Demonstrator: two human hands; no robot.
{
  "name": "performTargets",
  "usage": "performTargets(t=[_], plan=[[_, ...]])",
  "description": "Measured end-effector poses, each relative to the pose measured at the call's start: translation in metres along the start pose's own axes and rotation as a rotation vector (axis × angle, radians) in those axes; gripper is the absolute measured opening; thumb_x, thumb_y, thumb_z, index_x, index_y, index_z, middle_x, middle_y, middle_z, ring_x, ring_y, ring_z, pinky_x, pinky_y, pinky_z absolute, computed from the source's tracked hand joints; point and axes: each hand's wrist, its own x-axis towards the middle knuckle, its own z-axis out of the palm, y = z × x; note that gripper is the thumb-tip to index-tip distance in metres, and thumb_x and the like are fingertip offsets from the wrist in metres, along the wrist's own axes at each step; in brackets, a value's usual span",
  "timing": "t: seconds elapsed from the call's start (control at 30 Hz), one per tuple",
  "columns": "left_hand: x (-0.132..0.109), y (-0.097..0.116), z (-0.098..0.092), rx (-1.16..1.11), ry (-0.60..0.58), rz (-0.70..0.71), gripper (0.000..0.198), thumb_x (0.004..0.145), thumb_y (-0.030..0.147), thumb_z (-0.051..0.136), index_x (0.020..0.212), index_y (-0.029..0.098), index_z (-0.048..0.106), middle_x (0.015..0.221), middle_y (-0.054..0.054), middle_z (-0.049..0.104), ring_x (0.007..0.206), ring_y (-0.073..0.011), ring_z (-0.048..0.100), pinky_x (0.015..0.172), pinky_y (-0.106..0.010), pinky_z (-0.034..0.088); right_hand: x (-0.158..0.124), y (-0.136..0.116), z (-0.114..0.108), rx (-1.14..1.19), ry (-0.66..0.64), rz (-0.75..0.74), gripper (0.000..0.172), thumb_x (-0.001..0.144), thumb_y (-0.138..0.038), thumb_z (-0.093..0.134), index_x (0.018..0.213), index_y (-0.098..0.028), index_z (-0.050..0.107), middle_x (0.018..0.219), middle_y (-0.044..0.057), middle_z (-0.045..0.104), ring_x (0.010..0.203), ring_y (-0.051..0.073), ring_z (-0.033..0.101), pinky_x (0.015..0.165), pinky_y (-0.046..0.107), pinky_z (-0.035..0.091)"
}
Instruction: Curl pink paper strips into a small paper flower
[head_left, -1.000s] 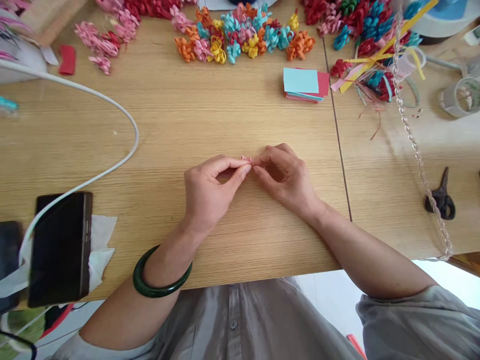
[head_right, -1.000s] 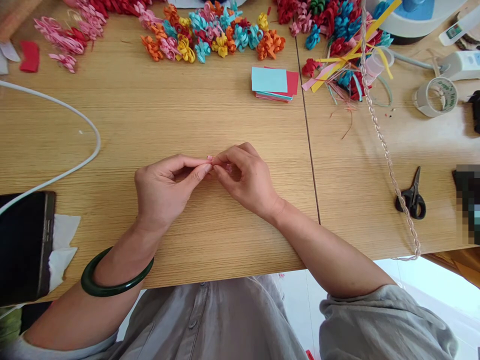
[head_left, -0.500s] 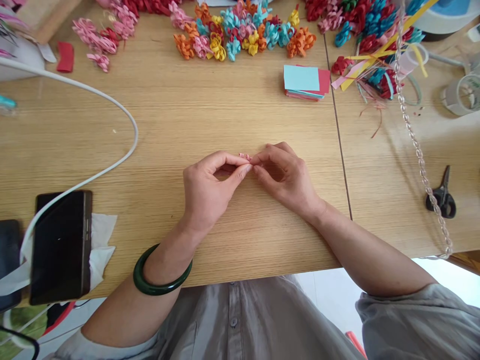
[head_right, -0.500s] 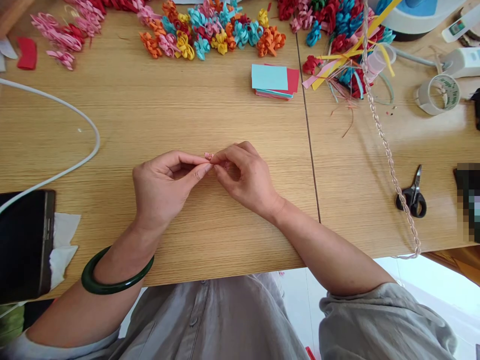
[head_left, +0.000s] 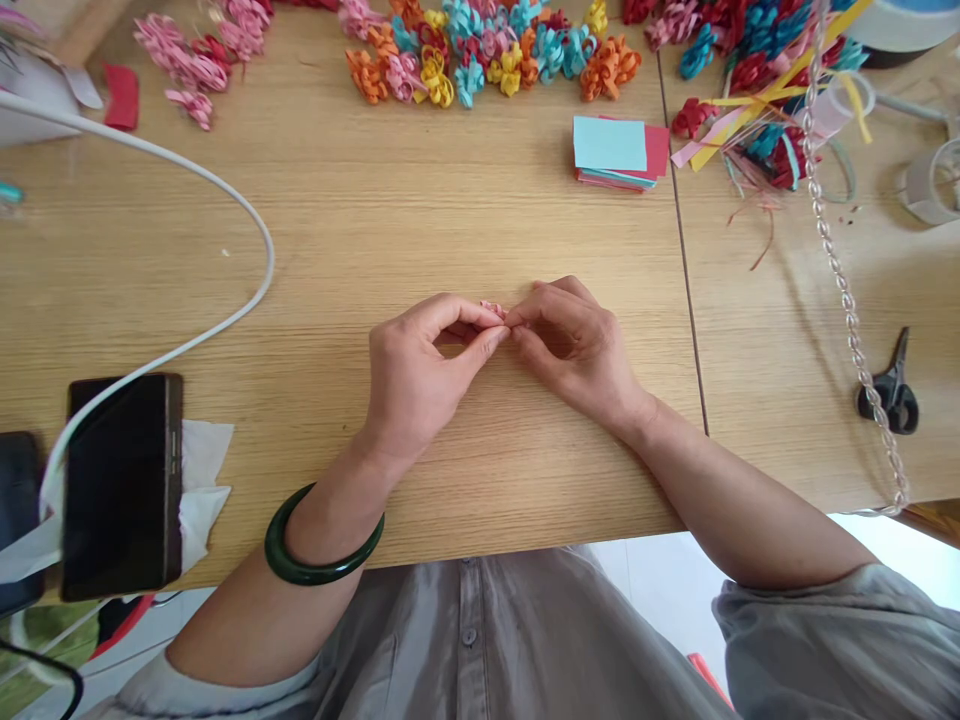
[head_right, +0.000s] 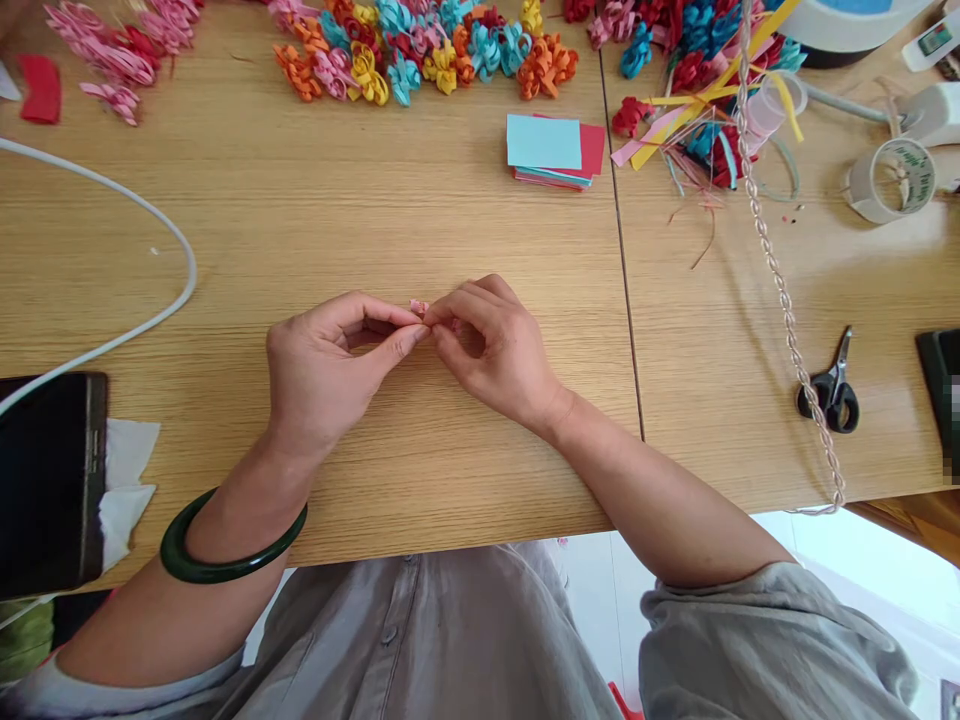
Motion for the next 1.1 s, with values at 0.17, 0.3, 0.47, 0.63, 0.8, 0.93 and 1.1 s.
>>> performTargets(t=[0.17, 0.3, 0.47, 0.63, 0.8, 0.93, 1.1], plan=[[0.002, -0.001, -0.002, -0.073, -0.047, -0.089, 0.005, 0.083, 0.020, 0.081, 0.083, 0.023, 0.076, 0.094, -0.001, 0.081, 0.090, -0.0189, 0.077, 0.086, -0.031, 0.065, -0.001, 0.001, 0.000, -0.007, -0.024, 0.009, 0.010, 0.095, -0.023, 0.061, 0.089, -0.024, 0.069, 0.084, 0.002, 0.074, 0.092, 0.021, 0.063, 0.088, 0.040, 0.055], [0.003, 0.002, -0.002, -0.117, -0.047, -0.129, 0.009, 0.080, 0.018, 0.082, 0.077, 0.022, 0.074, 0.086, 0.000, 0.079, 0.082, -0.0175, 0.075, 0.081, -0.031, 0.065, -0.002, 0.002, 0.001, 0.008, -0.019, 0.008, 0.008, 0.095, -0.022, 0.064, 0.091, -0.025, 0.070, 0.092, 0.001, 0.077, 0.097, 0.022, 0.066, 0.100, 0.045, 0.054], [0.003, 0.001, -0.002, -0.126, -0.051, -0.108, 0.010, 0.079, 0.014, 0.080, 0.077, 0.022, 0.074, 0.086, 0.000, 0.079, 0.084, -0.0173, 0.075, 0.080, -0.029, 0.063, -0.002, 0.002, 0.001, 0.015, -0.018, -0.032, 0.012, 0.093, -0.017, 0.061, 0.089, -0.025, 0.069, 0.088, 0.001, 0.076, 0.094, 0.022, 0.065, 0.101, 0.046, 0.055], [0.002, -0.003, -0.002, -0.097, -0.084, -0.104, 0.010, 0.078, 0.016, 0.080, 0.077, 0.023, 0.073, 0.086, 0.000, 0.079, 0.082, -0.0174, 0.075, 0.078, -0.029, 0.063, -0.001, 0.001, 0.000, 0.001, -0.050, -0.022, 0.015, 0.093, -0.018, 0.058, 0.088, -0.027, 0.069, 0.085, 0.001, 0.075, 0.092, 0.023, 0.065, 0.103, 0.049, 0.054], [0.003, -0.005, -0.003, -0.075, -0.103, -0.104, 0.010, 0.078, 0.018, 0.080, 0.076, 0.023, 0.071, 0.087, 0.000, 0.079, 0.082, -0.0180, 0.075, 0.078, -0.030, 0.063, -0.001, 0.001, -0.002, -0.001, -0.079, -0.047, 0.013, 0.096, -0.025, 0.060, 0.091, -0.026, 0.071, 0.088, 0.003, 0.076, 0.095, 0.024, 0.066, 0.089, 0.044, 0.057], [0.005, -0.008, -0.008, -0.041, -0.128, -0.037, 0.013, 0.076, 0.016, 0.080, 0.081, 0.023, 0.070, 0.087, 0.000, 0.077, 0.076, -0.0152, 0.071, 0.071, -0.028, 0.060, 0.000, 0.003, -0.002, 0.003, -0.090, -0.107, 0.014, 0.099, -0.033, 0.063, 0.093, -0.025, 0.072, 0.088, 0.003, 0.076, 0.094, 0.023, 0.067, 0.088, 0.042, 0.056], [0.010, -0.006, -0.014, 0.133, -0.107, 0.216, 0.017, 0.077, 0.016, 0.082, 0.081, 0.022, 0.066, 0.088, 0.002, 0.073, 0.066, -0.0103, 0.063, 0.062, -0.025, 0.054, 0.000, 0.006, -0.001, 0.023, -0.067, -0.087, 0.027, 0.097, -0.050, 0.067, 0.089, -0.025, 0.073, 0.091, 0.004, 0.076, 0.093, 0.021, 0.065, 0.091, 0.042, 0.054]])
